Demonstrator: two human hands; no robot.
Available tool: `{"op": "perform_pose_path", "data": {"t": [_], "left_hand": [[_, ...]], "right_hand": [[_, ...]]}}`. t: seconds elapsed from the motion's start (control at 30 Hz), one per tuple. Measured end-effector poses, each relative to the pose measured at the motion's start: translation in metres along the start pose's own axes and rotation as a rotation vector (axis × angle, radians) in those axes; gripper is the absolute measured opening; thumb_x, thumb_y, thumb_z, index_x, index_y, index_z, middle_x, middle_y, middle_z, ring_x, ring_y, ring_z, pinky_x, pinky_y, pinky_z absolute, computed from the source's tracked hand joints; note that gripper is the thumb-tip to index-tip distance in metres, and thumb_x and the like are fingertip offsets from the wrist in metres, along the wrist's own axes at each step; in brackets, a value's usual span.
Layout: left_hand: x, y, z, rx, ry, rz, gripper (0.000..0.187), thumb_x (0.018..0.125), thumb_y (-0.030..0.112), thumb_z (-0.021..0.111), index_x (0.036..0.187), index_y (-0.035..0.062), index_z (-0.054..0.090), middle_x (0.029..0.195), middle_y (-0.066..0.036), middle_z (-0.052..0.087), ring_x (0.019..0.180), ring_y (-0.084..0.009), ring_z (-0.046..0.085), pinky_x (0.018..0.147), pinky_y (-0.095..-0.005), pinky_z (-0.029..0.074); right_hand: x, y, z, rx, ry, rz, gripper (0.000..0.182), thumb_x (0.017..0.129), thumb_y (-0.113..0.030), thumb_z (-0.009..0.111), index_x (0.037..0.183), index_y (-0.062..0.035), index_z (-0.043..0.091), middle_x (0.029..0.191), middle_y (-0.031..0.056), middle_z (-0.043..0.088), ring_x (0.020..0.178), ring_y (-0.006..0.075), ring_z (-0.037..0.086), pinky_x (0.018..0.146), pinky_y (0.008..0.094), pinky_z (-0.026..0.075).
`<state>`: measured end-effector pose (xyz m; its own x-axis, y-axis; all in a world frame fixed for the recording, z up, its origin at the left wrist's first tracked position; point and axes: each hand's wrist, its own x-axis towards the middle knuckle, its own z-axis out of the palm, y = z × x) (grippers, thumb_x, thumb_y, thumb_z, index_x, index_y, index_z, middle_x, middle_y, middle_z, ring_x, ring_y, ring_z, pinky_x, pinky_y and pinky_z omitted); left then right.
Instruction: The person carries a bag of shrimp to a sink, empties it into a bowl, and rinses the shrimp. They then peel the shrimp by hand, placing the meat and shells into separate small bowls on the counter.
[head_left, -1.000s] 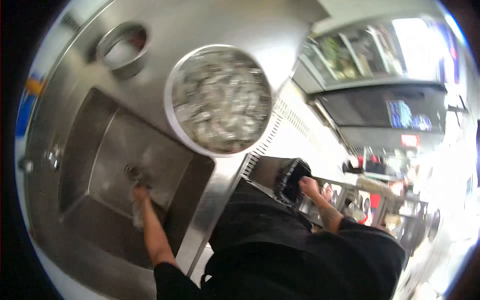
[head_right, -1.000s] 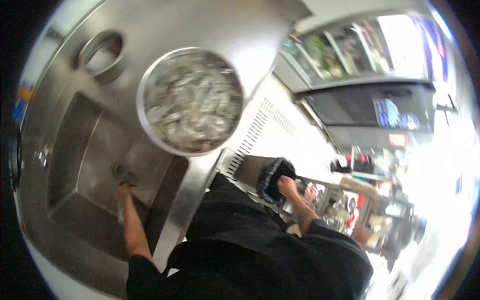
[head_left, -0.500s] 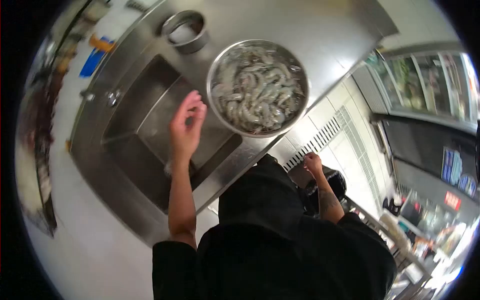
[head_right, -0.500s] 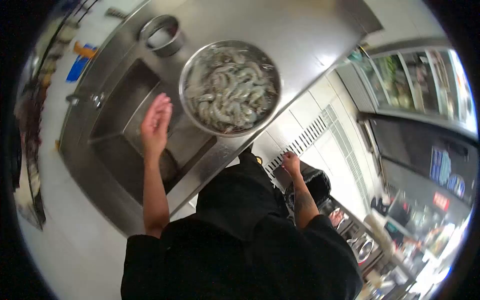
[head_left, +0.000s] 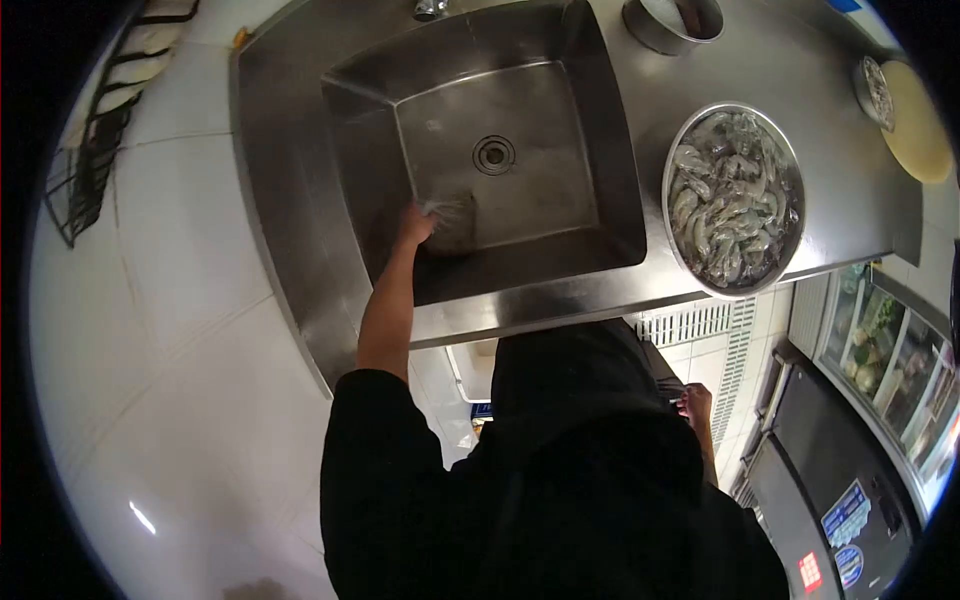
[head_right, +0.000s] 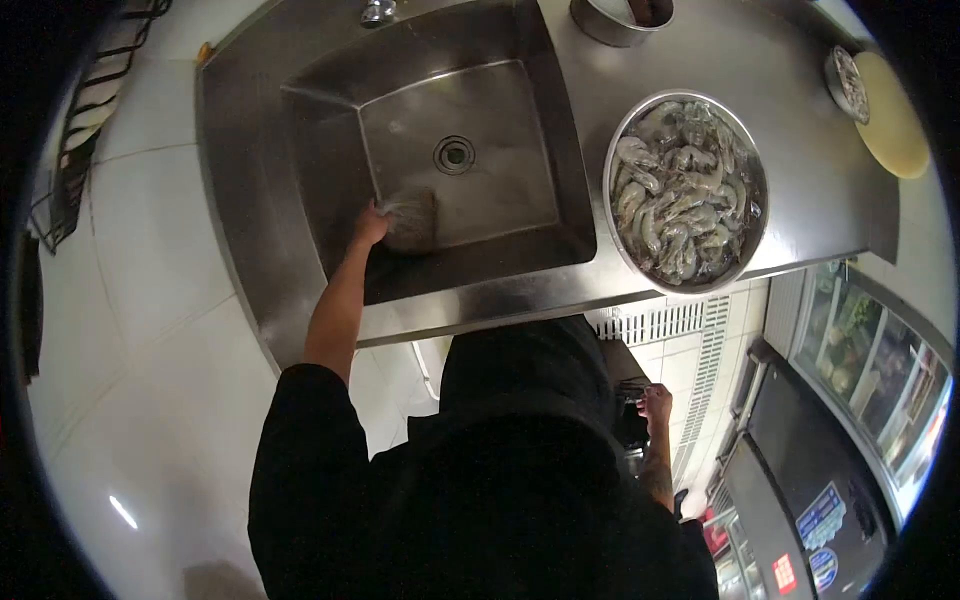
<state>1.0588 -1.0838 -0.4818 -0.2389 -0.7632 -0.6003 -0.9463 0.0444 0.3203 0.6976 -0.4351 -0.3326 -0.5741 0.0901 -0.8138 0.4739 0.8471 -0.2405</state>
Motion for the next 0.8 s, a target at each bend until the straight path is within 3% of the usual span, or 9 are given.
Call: {"op": "perform_pose_path", "data": {"t": [0.1,0.23,0.27,0.4,0.47,0.57,0.6,0.67,0.8], "left_hand": [[0.029,-0.009,0.038,0.091,0.035,0.051,0.076,0.086,0.042,0.064,0.140,-0.0045,0.037,0.139,-0.026,0.045,0.129,-0.0391,0.044,0.106,-0.0463,0.037],[0.065,-0.024,0.104,-0.142,0.043,-0.190,0.059,0.092,0.030,0.058,0.140,-0.0008,0.041,0.137,-0.023,0.048,0.125,-0.0392,0.047,0.104,-0.0464,0.039],[0.065,-0.021,0.106,-0.154,0.076,-0.347,0.052,0.094,0.024,0.056,0.139,0.0004,0.042,0.137,-0.022,0.049,0.124,-0.0382,0.049,0.102,-0.0461,0.041],[0.030,0.024,0.069,-0.133,-0.063,-0.279,0.040,0.096,0.015,0.048,0.133,-0.0009,0.048,0.133,-0.021,0.052,0.121,-0.0354,0.052,0.098,-0.0448,0.045],[0.037,0.013,0.081,-0.574,0.117,-0.504,0.035,0.094,0.013,0.050,0.125,-0.0019,0.054,0.124,-0.018,0.059,0.114,-0.0309,0.058,0.093,-0.0429,0.047],[0.002,0.044,0.051,-0.857,0.092,-0.602,0.030,0.091,0.020,0.055,0.113,0.0008,0.062,0.115,-0.016,0.063,0.102,-0.0311,0.062,0.083,-0.0418,0.051],[-0.006,0.049,0.035,-0.845,0.094,-0.590,0.030,0.091,0.020,0.055,0.113,0.0008,0.062,0.115,-0.016,0.063,0.102,-0.0311,0.062,0.083,-0.0418,0.051],[-0.023,0.058,-0.003,-1.468,-0.308,-0.132,0.027,0.089,0.024,0.059,0.107,0.0036,0.063,0.102,-0.011,0.066,0.089,-0.0236,0.064,0.072,-0.0367,0.052],[-0.087,0.133,-0.104,-1.378,-0.262,0.028,0.026,0.088,0.028,0.061,0.101,0.0057,0.064,0.095,-0.006,0.067,0.082,-0.0161,0.063,0.058,-0.0307,0.048]], "right_hand": [[-0.004,0.010,-0.012,0.046,-0.043,-0.051,0.014,0.093,-0.016,0.050,0.098,-0.0064,0.060,0.066,0.0048,0.058,0.049,0.0138,0.058,0.037,0.0264,0.046],[-0.038,-0.014,-0.012,0.019,0.006,-0.054,0.013,0.092,-0.015,0.052,0.098,-0.0052,0.058,0.067,0.0039,0.056,0.051,0.0134,0.059,0.039,0.0256,0.045],[-0.042,-0.013,-0.010,0.015,0.031,-0.022,0.014,0.091,-0.014,0.051,0.098,-0.0046,0.058,0.068,0.0042,0.056,0.051,0.0136,0.058,0.039,0.0263,0.045],[-0.051,-0.006,-0.002,-0.014,0.046,-0.021,0.014,0.091,-0.016,0.053,0.096,-0.0047,0.060,0.069,0.0046,0.056,0.050,0.0139,0.058,0.039,0.0269,0.045],[-0.047,0.001,0.005,-0.003,0.045,0.000,0.015,0.091,-0.018,0.054,0.093,-0.0050,0.061,0.067,0.0040,0.056,0.049,0.0135,0.057,0.038,0.0265,0.044],[-0.031,0.008,0.011,-0.015,0.062,-0.008,0.016,0.092,-0.018,0.050,0.093,-0.0059,0.061,0.064,0.0025,0.055,0.048,0.0122,0.056,0.037,0.0259,0.044],[-0.029,0.004,0.012,0.058,0.057,-0.039,0.016,0.091,-0.012,0.050,0.095,-0.0033,0.063,0.065,0.0036,0.057,0.048,0.0123,0.058,0.037,0.0252,0.044],[-0.022,-0.004,0.014,0.062,0.040,-0.061,0.015,0.091,-0.012,0.051,0.095,-0.0044,0.063,0.065,0.0034,0.057,0.049,0.0128,0.059,0.038,0.0265,0.045],[0.006,-0.018,0.024,0.111,0.000,-0.093,0.015,0.091,-0.014,0.050,0.096,-0.0056,0.063,0.065,0.0031,0.057,0.050,0.0129,0.059,0.039,0.0277,0.045]]}}
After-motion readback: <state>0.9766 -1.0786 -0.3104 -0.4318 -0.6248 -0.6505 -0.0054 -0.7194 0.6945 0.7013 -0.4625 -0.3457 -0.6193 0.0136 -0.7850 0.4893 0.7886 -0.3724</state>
